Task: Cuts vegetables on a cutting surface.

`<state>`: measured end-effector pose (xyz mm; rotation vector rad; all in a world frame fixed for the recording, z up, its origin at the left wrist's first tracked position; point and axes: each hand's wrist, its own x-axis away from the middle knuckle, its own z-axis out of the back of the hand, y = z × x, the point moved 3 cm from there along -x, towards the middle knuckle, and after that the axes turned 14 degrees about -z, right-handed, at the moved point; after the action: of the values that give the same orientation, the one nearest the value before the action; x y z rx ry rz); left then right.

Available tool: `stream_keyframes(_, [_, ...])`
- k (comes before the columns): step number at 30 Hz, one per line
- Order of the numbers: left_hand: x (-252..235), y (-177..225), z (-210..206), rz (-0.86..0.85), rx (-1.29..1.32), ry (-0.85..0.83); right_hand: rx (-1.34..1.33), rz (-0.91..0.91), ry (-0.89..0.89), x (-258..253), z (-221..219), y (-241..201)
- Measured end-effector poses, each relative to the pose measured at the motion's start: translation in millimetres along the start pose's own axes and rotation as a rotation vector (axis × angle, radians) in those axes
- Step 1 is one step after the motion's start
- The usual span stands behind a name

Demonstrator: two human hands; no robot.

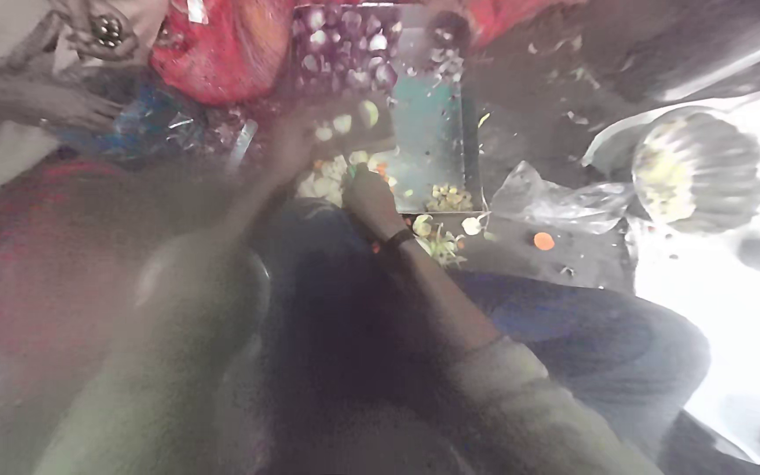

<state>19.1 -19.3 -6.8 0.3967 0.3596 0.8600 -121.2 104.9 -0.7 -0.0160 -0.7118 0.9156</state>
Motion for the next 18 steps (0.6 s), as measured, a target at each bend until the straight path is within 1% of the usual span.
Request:
stream_keyframes(3, [5.2, 13.4, 12.9, 0.156, -0.055, -0.015, -0.029, -0.005, -0.009, 3.3, -0.1, 2.9])
stream_keyframes(5, [6.0, 7.7, 11.9, 0.181, -0.05, -0.007, -0.124, 0.062, 0.068, 21.4, -8.4, 20.3])
stream_keyframes(6, [5.4, 3.2, 9.7, 0.179, -0.046, -0.003, -0.158, 0.085, 0.096, 28.6, -12.1, 27.5])
stream_keyframes(8, [3.1, -4.2, 6.1, 0.136, -0.056, 0.018, -0.168, 0.073, 0.101, 30.0, -15.4, 30.7])
stream_keyframes(10, [-0.8, -10.5, 0.8, 0.117, -0.057, 0.022, -0.105, 0.014, 0.044, 19.1, -11.8, 20.6])
stream_keyframes(12, [-4.8, -7.4, -1.5, 0.123, -0.044, 0.007, -0.017, -0.057, -0.035, 0.0, -5.2, 4.5])
stream_keyframes(15, [-9.4, 8.8, 4.3, 0.09, -0.045, -0.039, -0.028, -0.036, -0.028, -4.6, -5.1, 2.3])
stream_keyframes(18, [-9.2, 13.9, 6.7, 0.089, -0.021, -0.052, -0.045, -0.029, -0.023, -2.5, -4.6, -0.3])
